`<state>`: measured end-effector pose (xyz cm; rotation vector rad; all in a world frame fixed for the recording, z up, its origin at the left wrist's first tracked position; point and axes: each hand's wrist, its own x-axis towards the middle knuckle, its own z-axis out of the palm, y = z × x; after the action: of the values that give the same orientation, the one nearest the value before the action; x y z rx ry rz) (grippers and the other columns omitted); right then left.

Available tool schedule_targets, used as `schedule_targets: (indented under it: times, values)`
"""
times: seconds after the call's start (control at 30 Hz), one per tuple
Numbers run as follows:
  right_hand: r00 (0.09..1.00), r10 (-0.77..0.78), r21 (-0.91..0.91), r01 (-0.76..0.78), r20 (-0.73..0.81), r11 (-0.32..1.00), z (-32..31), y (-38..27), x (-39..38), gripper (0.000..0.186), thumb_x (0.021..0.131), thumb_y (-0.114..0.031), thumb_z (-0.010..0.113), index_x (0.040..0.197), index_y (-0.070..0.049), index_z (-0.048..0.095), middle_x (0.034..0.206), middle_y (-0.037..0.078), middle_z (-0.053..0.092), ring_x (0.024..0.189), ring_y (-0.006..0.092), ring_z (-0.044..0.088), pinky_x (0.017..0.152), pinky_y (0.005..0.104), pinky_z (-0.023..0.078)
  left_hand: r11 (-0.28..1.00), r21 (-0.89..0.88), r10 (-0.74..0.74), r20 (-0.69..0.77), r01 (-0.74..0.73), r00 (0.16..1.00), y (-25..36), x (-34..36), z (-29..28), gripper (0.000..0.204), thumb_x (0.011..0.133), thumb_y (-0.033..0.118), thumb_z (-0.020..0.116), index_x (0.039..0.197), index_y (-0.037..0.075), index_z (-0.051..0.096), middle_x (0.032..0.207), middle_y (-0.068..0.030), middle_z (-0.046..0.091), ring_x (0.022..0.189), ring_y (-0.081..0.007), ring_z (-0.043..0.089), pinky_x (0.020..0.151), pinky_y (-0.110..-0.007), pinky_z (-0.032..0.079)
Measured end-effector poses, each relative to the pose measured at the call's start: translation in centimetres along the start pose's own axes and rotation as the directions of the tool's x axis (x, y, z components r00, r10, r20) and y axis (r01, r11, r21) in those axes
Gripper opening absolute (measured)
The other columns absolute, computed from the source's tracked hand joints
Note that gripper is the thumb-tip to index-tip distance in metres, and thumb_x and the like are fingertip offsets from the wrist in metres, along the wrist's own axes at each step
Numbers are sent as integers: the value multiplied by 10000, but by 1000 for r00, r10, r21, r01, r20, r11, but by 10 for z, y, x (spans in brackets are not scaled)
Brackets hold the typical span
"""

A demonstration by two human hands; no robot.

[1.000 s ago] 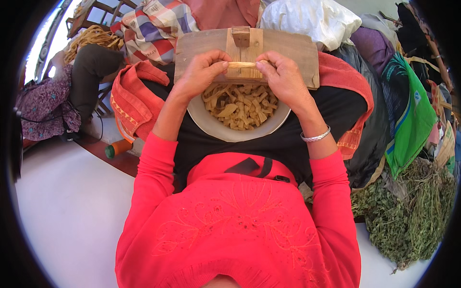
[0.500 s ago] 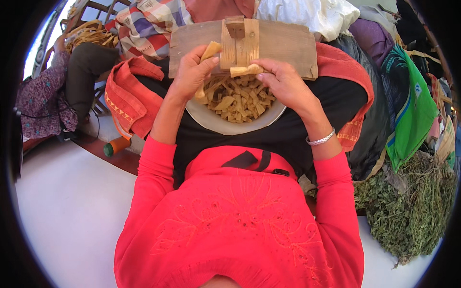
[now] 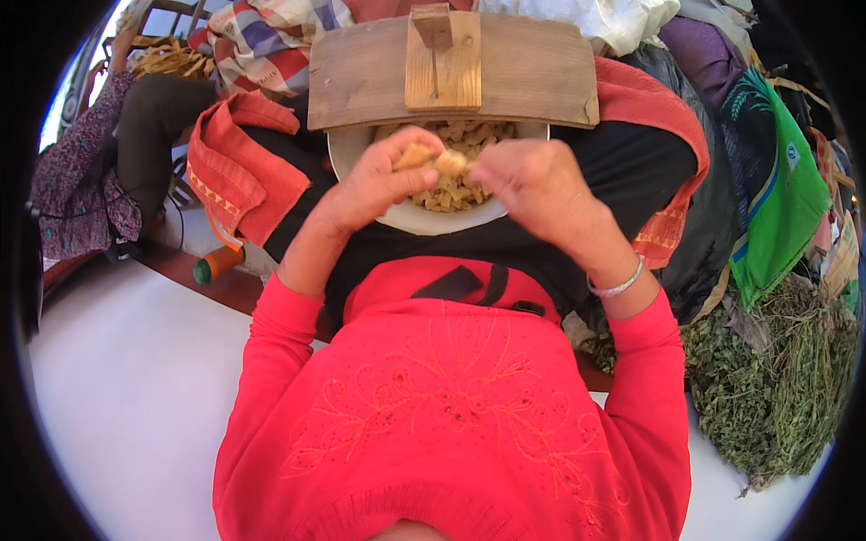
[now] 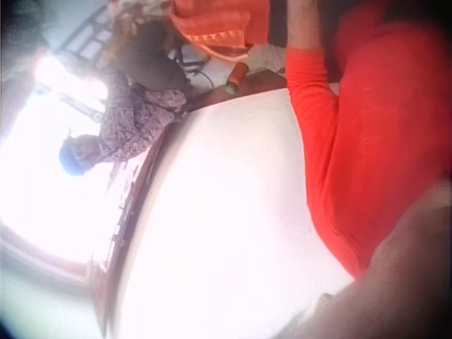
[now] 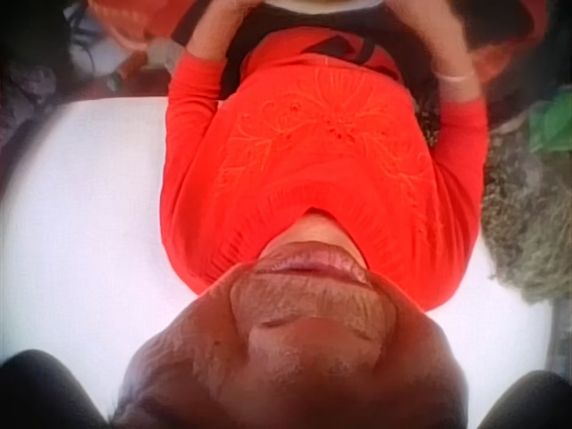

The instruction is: The person shaves thin strips from a light-colored material, likely bamboo or wood, using a small wooden plane held in their lap. They repeatedly draw the material across the blade of the plane, and the resulting strips fall into a bowl beneath it.

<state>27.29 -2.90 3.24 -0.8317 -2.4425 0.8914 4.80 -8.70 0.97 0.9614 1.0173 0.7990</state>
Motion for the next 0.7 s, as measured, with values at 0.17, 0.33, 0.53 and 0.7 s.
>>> schedule_targets:
  times: [0.17, 0.33, 0.53, 0.7]
  values:
    - [981, 154, -135, -169, -115, 976, 4, 3, 0, 405, 818, -93, 670, 1212, -97, 577, 905, 101, 647, 766, 288, 636, 656, 349, 509, 733, -681, -45, -55, -5, 997, -18, 8, -17, 297, 987, 208, 449, 1224, 42, 514, 985, -62, 556, 632, -85, 392, 573, -225, 360]
    - [968, 228, 162, -209, -108, 964, 32, 3, -14, 530, 773, -75, 721, 1269, -105, 537, 890, 101, 642, 735, 263, 638, 645, 320, 513, 375, -919, 123, -82, -123, 989, -8, 18, -6, 384, 1017, 320, 378, 1225, 24, 510, 944, -69, 549, 641, -122, 394, 605, -271, 374]
    - [994, 97, 267, -80, -51, 960, 48, -19, -12, 690, 721, -62, 759, 1346, -142, 478, 893, 98, 640, 738, 254, 623, 659, 327, 501, 268, -955, 27, -125, -127, 992, -19, 27, -3, 332, 1017, 313, 379, 1154, 44, 518, 903, -86, 565, 632, -126, 425, 588, -286, 380]
    - [992, 124, 367, -105, -27, 924, 43, -24, -11, 477, 740, -97, 756, 1189, -97, 596, 882, 92, 641, 705, 247, 611, 660, 328, 487, 727, -685, -176, -258, -51, 950, -5, 12, 25, 251, 1000, 235, 429, 1118, 39, 531, 764, -37, 548, 607, -107, 456, 551, -275, 393]
